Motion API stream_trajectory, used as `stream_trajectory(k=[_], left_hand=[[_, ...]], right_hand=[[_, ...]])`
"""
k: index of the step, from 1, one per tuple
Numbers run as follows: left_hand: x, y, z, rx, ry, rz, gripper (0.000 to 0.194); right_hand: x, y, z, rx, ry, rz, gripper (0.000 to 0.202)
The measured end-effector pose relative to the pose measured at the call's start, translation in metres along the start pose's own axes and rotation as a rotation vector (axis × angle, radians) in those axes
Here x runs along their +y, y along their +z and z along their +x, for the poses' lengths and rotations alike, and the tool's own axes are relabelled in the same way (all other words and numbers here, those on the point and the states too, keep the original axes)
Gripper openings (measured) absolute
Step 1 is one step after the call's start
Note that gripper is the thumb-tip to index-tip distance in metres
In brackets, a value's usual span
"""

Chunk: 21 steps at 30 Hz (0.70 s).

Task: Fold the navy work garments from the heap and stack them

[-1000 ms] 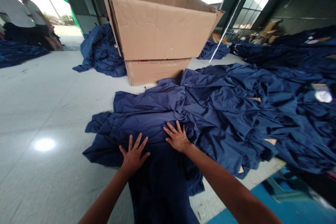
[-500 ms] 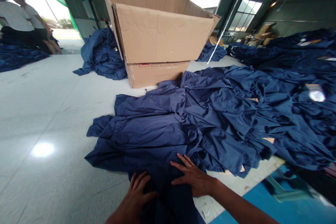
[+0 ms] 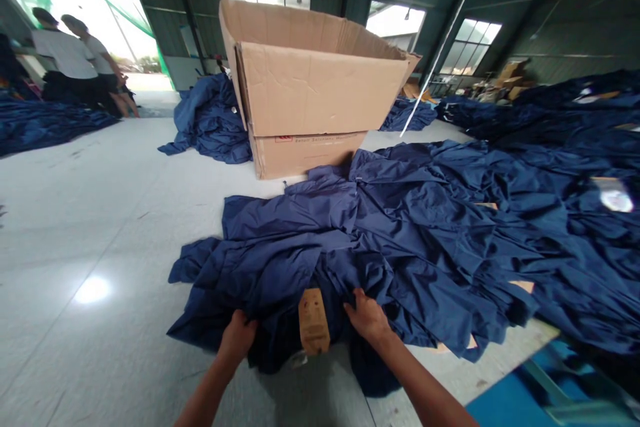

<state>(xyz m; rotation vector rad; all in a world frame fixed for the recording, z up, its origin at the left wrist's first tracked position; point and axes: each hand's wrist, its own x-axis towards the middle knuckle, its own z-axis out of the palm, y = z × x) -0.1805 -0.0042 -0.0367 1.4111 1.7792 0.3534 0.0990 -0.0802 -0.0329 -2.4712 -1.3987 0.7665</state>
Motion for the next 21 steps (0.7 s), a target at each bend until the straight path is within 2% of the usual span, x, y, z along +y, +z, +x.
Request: stream_trajectory(k=[3,5,6,8,10,12,14,16,18,20,21], left_hand=[[0.017,0.001,-0.019,0.153,0.221,0.198,0.029],[0.032,0.009,-0.033,0.2,0.384,0.423,0.032],[0.038,0.013,-0.037,0.185,0.423,0.532,0.033],[0.045,0.018,-0.039,0.073,0.408,0.653,0.033],[0.042,0.012,-0.031,0.009,0.347,0.633,0.03],[0.032,-0.002,-0.018,0.089,0.259,0.526,0.03],[0.022,-0.019,-0.007,0.197,0.159,0.449,0.031],[0.016,-0.028,-0.004,0.209,0.096,0.471,0.034],[0.016,-0.026,-0.012,0.259,0.129,0.548,0.039],[0.02,-0.015,-0.026,0.358,0.285,0.585,0.038],[0.023,-0.008,-0.033,0.353,0.399,0.576,0.035]], right_hand=[[-0.013,-0.003,-0.013,0.248,-0.155,-0.098,0.032],[-0.024,-0.002,-0.015,0.316,-0.212,-0.144,0.033],[-0.027,-0.001,-0.013,0.298,-0.203,-0.164,0.038],[-0.029,0.001,-0.004,0.191,-0.137,-0.184,0.047],[-0.022,0.0,0.007,0.122,-0.081,-0.157,0.044],[-0.008,-0.004,0.017,0.167,-0.072,-0.079,0.035],[0.003,-0.01,0.022,0.232,-0.073,-0.007,0.035],[0.007,-0.015,0.019,0.258,-0.075,0.001,0.041],[0.001,-0.016,0.01,0.33,-0.145,-0.042,0.04],[-0.011,-0.015,-0.004,0.405,-0.293,-0.071,0.031],[-0.018,-0.014,-0.012,0.391,-0.366,-0.068,0.025]])
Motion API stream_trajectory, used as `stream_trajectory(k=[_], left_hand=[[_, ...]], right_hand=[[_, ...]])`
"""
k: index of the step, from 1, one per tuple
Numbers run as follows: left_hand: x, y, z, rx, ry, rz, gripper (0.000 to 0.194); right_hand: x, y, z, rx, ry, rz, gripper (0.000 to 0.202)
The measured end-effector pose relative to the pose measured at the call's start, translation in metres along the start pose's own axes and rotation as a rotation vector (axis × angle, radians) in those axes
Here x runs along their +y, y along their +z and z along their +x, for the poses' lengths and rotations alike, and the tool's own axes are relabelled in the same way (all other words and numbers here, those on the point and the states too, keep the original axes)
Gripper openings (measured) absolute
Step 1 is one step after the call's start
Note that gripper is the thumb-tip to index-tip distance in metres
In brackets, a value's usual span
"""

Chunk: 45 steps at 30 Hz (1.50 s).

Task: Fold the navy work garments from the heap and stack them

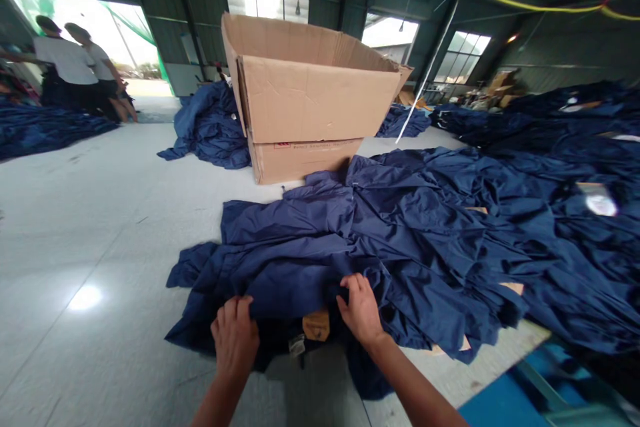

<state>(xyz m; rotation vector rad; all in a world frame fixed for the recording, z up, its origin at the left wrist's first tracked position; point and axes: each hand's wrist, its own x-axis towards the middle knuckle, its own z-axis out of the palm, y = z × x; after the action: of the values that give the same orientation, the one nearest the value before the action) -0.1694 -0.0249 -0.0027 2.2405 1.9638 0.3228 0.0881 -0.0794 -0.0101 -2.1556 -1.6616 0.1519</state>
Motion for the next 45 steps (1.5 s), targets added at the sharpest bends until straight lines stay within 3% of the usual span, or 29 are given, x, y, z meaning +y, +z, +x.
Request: stream_trajectory(k=[1,3,5,7,11,14,17,20,23,26,30,33,36,40,45], left_hand=[[0.008,0.002,-0.006,-0.022,0.113,-0.05,0.033],[0.022,0.01,-0.016,-0.199,0.283,-0.163,0.034],[0.031,0.02,-0.022,-0.389,0.339,-0.218,0.037],[0.034,0.033,-0.025,-0.464,0.323,-0.215,0.038],[0.03,0.053,-0.025,-0.39,0.276,-0.271,0.037],[0.021,0.06,-0.024,-0.337,0.322,-0.437,0.023],[0.009,0.064,-0.021,-0.354,0.377,-0.564,0.032],[0.003,0.065,-0.016,-0.384,0.35,-0.573,0.044],[0.002,0.066,-0.012,-0.412,0.283,-0.533,0.048],[0.002,0.069,-0.008,-0.414,0.236,-0.494,0.049],[0.001,0.071,-0.002,-0.347,0.219,-0.545,0.05],[0.005,0.058,0.007,-0.326,0.14,-0.631,0.035],[0.013,0.036,0.017,-0.322,0.131,-0.758,0.027],[0.023,0.019,0.022,-0.532,0.054,-0.869,0.043],[0.02,0.027,0.012,-0.685,0.05,-0.935,0.041]], right_hand=[[-0.008,0.0,-0.004,-0.05,-0.041,0.03,0.02],[-0.02,0.003,-0.011,-0.208,0.006,0.078,0.015],[-0.026,0.012,-0.014,-0.331,0.162,0.102,0.021],[-0.026,0.024,-0.013,-0.368,0.294,0.176,0.038],[-0.02,0.044,-0.008,-0.32,0.451,0.559,0.057],[-0.014,0.047,-0.008,-0.301,0.587,0.864,0.06],[-0.007,0.045,-0.012,-0.39,0.632,1.018,0.051],[-0.004,0.043,-0.017,-0.481,0.567,1.041,0.029],[-0.007,0.038,-0.021,-0.522,0.442,1.079,0.022],[-0.014,0.025,-0.028,-0.594,0.251,1.088,0.025],[-0.021,0.01,-0.038,-0.744,-0.038,0.86,0.017],[-0.021,0.017,-0.042,-0.62,-0.039,0.791,0.023],[-0.02,0.032,-0.038,-0.524,0.152,0.943,0.033],[-0.021,0.044,-0.026,-0.398,0.356,1.148,0.048],[-0.028,0.044,-0.019,-0.404,0.344,1.064,0.043]])
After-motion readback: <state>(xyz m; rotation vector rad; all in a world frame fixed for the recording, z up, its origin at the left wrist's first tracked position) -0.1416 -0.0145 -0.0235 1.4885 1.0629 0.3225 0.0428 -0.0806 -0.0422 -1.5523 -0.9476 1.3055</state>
